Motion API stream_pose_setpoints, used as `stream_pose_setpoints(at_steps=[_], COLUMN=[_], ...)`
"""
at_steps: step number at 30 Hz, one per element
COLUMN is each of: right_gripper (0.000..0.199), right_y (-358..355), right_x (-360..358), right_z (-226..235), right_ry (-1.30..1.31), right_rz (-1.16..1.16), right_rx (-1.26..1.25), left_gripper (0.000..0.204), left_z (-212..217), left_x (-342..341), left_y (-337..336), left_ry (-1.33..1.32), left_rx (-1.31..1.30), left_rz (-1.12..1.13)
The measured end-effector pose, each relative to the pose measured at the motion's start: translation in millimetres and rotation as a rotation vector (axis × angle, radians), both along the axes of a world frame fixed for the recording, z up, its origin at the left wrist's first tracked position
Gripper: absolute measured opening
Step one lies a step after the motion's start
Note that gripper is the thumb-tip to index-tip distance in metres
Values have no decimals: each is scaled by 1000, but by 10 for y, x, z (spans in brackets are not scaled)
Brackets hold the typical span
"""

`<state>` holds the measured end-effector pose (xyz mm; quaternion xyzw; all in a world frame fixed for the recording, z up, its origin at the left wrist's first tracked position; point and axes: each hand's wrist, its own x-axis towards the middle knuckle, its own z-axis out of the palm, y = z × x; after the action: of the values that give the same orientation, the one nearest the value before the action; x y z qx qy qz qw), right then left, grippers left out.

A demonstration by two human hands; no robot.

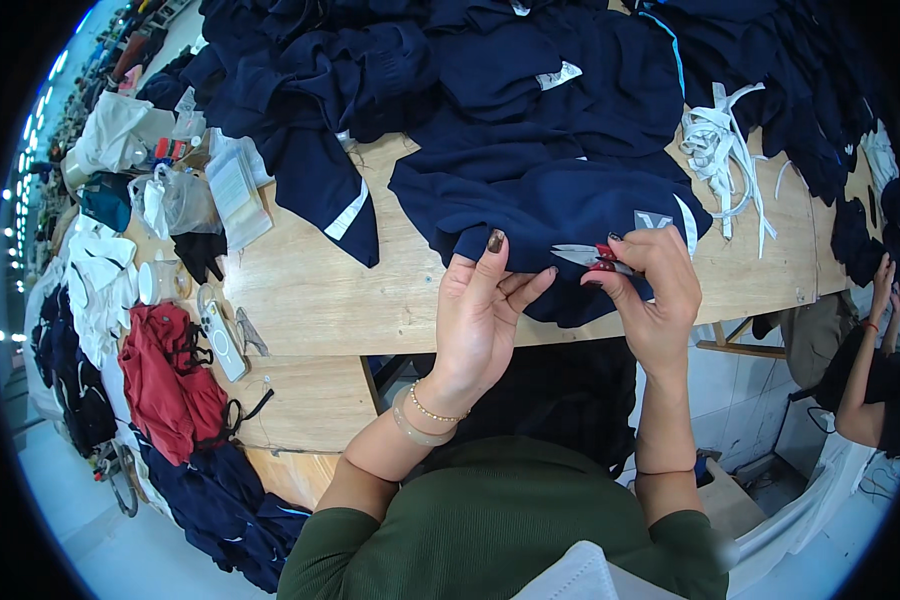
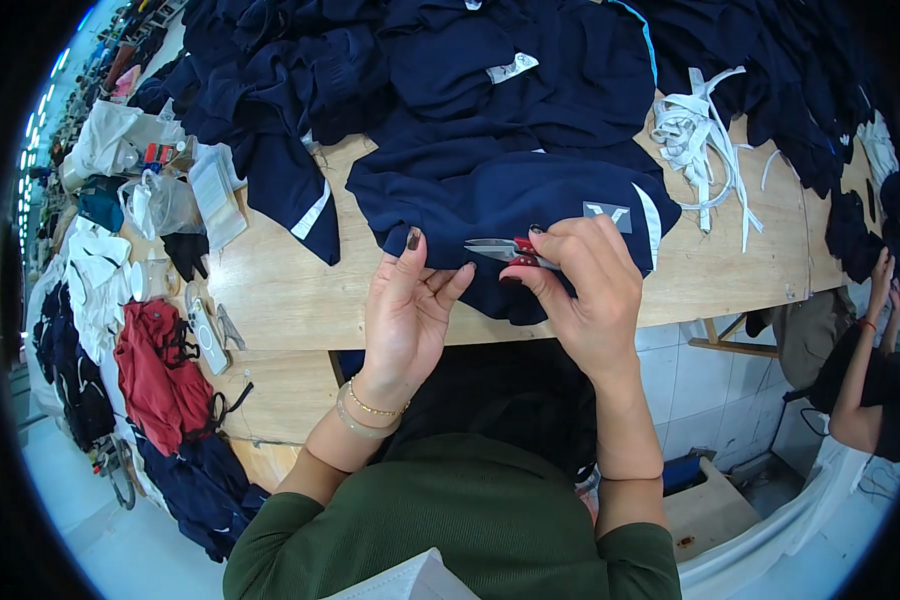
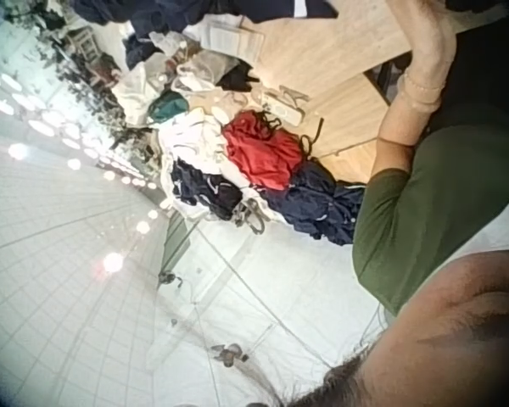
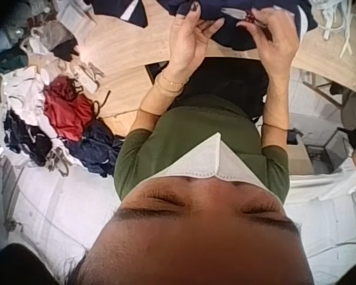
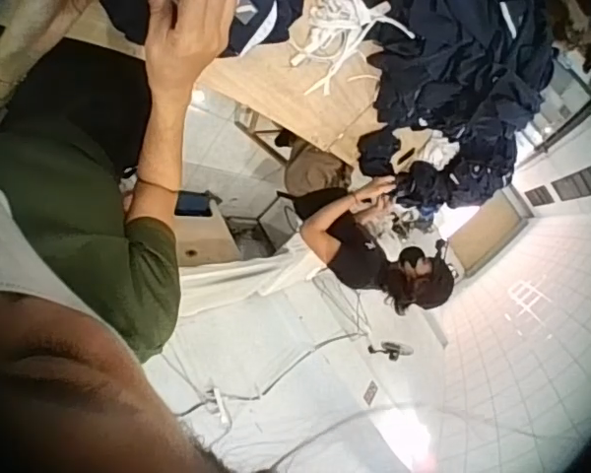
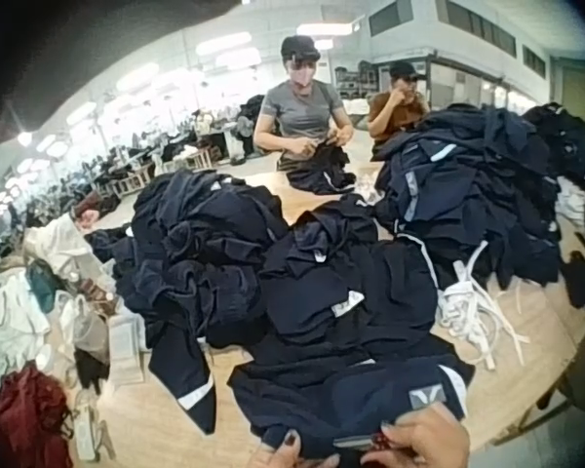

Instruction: The person is trimming loose threads from blue athletic garments using thread snips.

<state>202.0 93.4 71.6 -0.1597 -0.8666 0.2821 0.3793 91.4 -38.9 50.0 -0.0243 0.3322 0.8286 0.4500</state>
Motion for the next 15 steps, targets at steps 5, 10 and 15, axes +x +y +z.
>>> stream_pose_setpoints(at_steps=[5, 10, 15], right_gripper=[31, 31, 32], right_y=[18, 46, 32], right_x=[-29, 14, 8], right_z=[8, -5, 4], right_ry=[14, 41, 28], right_rz=[13, -11, 11], right_rx=[7, -7, 97], left_gripper=[17, 18, 20], left_z=[16, -21, 45], left_x=[-3, -30, -28], left_y=[6, -20, 6], left_ry=[-12, -32, -33], left_rx=[-1, 23, -32], left_rz=[-21, -31, -29])
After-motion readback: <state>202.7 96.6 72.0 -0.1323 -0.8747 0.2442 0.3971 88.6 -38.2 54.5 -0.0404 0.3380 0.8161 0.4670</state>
